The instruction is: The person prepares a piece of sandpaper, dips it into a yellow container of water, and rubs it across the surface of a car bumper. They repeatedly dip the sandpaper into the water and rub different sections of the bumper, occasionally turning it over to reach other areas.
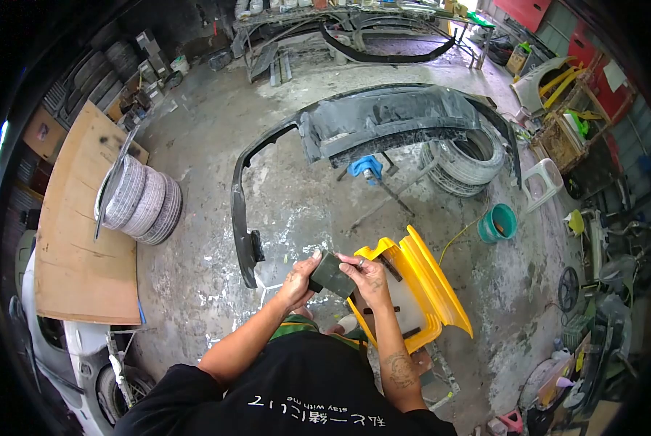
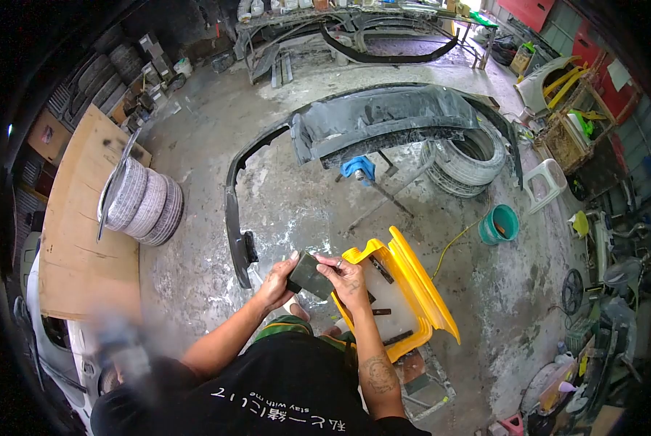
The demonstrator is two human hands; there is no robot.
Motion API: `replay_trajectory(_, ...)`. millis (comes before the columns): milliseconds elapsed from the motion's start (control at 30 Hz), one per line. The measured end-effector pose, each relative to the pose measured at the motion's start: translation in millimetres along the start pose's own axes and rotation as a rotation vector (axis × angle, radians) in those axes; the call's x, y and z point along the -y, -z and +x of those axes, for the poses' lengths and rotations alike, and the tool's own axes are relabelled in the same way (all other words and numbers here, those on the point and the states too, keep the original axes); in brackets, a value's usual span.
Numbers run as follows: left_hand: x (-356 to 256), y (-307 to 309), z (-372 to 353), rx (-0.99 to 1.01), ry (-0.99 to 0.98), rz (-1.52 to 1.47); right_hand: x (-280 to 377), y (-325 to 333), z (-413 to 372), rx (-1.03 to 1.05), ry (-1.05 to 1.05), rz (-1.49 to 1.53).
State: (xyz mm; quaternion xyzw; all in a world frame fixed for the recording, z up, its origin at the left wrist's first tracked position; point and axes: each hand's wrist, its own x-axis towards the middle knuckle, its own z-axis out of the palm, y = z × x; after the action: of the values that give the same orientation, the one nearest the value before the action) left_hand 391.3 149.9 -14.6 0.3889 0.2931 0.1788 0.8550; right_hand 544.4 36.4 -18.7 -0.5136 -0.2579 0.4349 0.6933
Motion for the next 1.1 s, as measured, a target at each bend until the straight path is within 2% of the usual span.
replay_trajectory(133,-1.5,-6.7,-2.4,0.033,0.021,-0.026,-2.7,6.5,0.5,0.037,0.02,-0.042)
replay_trajectory(200,-1.2,-13.0,-1.4,-0.034,0.015,-0.025,-2.9,8.6,1.2,0.031,0.026,-0.047)
replay_trajectory(267,-0.2,-12.6,2.7,-0.019,0.0,0.093,-3.7,10.7,-0.4,-0.054,0.045,-0.045)
replay_trajectory(300,0.2,-14.2,4.3,-0.005,-0.019,0.208,-3.3,9.6,0.3,-0.149,0.216,-0.147)
replay_trajectory(333,1.4,-17.7,6.3,0.004,-0.02,0.192,-13.4,13.6,-1.3,-0.151,0.215,-0.165)
replay_trajectory(400,-15.1,-42.7,3.9,0.033,-0.275,0.577,-29.4,23.4,-1.9,-0.487,0.219,-0.459)
replay_trajectory(433,-1.1,-26.6,15.0,0.054,-0.321,0.762,-29.8,25.3,-8.2,-0.468,0.158,-0.405)
replay_trajectory(467,3.2,-32.0,13.4,0.04,-0.33,0.749,-9.6,18.9,-18.6,-0.39,-0.094,-0.309)
replay_trajectory(533,10.3,-47.4,9.6,0.089,-0.457,0.72,-15.0,13.8,-30.3,-0.345,-0.19,0.039)
replay_trajectory(667,31.3,-53.8,-1.7,0.019,-0.585,1.116,-27.5,19.2,-63.0,-0.225,-0.061,0.387)
replay_trajectory(700,31.8,-53.3,-1.6,0.055,-0.523,1.047,-34.3,25.3,-67.9,-0.216,-0.069,0.404)
replay_trajectory(733,31.3,-56.8,-4.4,-0.021,-0.555,1.115,-40.8,32.0,-70.0,-0.211,-0.078,0.42)
replay_trajectory(800,38.0,-54.9,3.5,0.1,-0.517,0.625,-46.4,37.5,-71.9,-0.239,-0.071,0.306)
replay_trajectory(833,39.3,-48.8,6.0,0.101,-0.526,0.615,-50.3,40.3,-72.7,-0.279,-0.066,0.208)
replay_trajectory(900,24.6,-37.7,5.8,0.277,-0.046,0.618,-54.2,40.3,-67.3,-0.265,-0.044,0.139)
replay_trajectory(1000,33.1,-14.7,9.9,0.241,-0.028,0.539,-66.1,54.2,-59.6,-0.162,-0.094,0.094)
replay_trajectory(1067,48.3,17.7,12.7,0.174,-0.07,0.594,-65.0,60.3,-50.0,-0.061,-0.294,0.01)
replay_trajectory(1100,52.7,40.9,9.9,0.077,-0.106,0.738,-73.7,70.3,-44.4,-0.044,-0.321,-0.168)
